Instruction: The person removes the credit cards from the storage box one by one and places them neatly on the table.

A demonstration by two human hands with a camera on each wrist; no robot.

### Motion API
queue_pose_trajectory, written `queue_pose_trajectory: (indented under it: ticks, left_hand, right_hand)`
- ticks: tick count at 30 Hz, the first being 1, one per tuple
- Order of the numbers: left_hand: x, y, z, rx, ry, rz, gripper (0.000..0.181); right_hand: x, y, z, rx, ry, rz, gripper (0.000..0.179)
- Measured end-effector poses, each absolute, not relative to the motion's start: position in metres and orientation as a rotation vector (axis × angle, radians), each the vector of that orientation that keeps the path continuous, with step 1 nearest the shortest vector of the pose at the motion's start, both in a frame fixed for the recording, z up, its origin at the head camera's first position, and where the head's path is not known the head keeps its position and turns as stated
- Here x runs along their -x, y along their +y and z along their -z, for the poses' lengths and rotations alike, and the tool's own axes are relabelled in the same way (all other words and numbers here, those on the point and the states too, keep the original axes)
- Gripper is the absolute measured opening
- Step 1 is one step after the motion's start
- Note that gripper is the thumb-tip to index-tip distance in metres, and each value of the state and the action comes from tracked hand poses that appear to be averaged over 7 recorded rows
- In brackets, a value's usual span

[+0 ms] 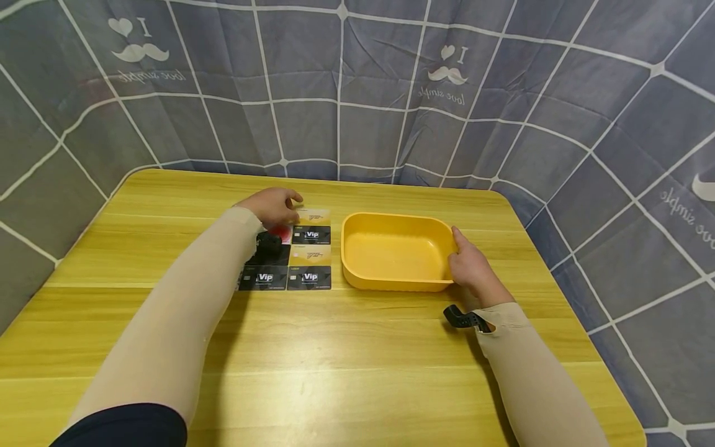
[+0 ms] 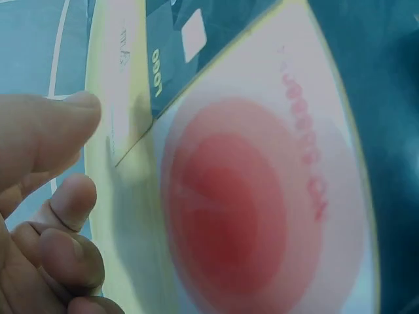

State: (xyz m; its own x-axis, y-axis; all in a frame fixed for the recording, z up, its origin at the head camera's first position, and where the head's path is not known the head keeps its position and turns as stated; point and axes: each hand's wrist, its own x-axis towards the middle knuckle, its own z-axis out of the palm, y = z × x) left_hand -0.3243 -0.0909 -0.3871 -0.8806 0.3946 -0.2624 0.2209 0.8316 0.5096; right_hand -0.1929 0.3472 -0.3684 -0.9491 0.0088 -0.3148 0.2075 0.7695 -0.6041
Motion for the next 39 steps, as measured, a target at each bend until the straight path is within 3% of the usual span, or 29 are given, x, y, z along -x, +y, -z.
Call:
queue_pose_trajectory:
  ticks: [12, 24, 39]
  left_hand:
    - [0.322, -0.103, 0.371, -0.453, 2.767, -0.625, 0.06]
    - [0.291, -0.112, 0.34, -0.567, 2.917, -0.529, 0.061]
    - [0.252, -0.114, 0.321, -0.676, 2.953, -0.398, 0.067]
  right_hand:
    - [0.197, 0.348, 0.369, -0.148, 2.697, 0.912, 0.071]
    - [0.2, 0.351, 0.366, -0.096, 2.735, 0.774, 0.073]
    - [0.199, 0.359, 0.364, -0.167, 2.642, 0.959, 0.077]
